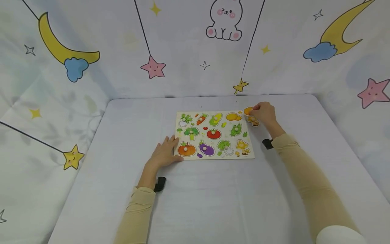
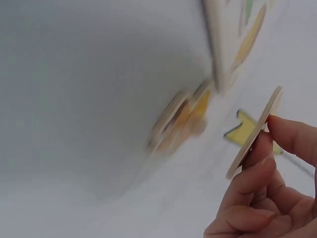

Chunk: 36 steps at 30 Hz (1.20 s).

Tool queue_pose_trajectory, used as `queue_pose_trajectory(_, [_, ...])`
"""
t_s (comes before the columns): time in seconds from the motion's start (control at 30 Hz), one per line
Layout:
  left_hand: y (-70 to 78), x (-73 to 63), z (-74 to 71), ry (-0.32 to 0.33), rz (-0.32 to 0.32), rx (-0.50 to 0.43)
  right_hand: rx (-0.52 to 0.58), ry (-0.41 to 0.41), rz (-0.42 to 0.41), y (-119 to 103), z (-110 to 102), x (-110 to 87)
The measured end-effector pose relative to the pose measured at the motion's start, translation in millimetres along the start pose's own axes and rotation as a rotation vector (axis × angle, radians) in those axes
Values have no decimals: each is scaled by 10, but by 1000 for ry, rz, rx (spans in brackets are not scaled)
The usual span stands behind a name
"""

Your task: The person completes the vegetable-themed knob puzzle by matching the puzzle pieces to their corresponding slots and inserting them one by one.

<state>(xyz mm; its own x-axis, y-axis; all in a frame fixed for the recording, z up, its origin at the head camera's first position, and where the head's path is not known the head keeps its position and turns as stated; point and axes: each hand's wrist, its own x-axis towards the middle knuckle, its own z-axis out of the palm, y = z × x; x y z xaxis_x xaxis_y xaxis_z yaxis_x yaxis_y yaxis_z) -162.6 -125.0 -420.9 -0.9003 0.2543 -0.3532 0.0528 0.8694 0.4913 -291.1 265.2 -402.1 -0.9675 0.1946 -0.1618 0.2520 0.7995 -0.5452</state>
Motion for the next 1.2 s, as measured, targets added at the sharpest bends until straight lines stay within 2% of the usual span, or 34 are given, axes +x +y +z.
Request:
queue_pose_trajectory(0.2, [2, 8, -8, -3, 5, 7, -47, -65, -38, -255, 265, -18])
queue_pose_trajectory(0.4, [-15, 31, 39, -2, 1, 2, -73, -95, -74, -354, 454, -15])
queue_pose_trajectory(0.97, [17, 22, 2, 7, 16, 27, -108, -114, -42, -353, 491, 85])
queue_pose_trajectory(1.2, [3, 17, 3, 9, 7, 30, -82, -127, -111, -374, 513, 82])
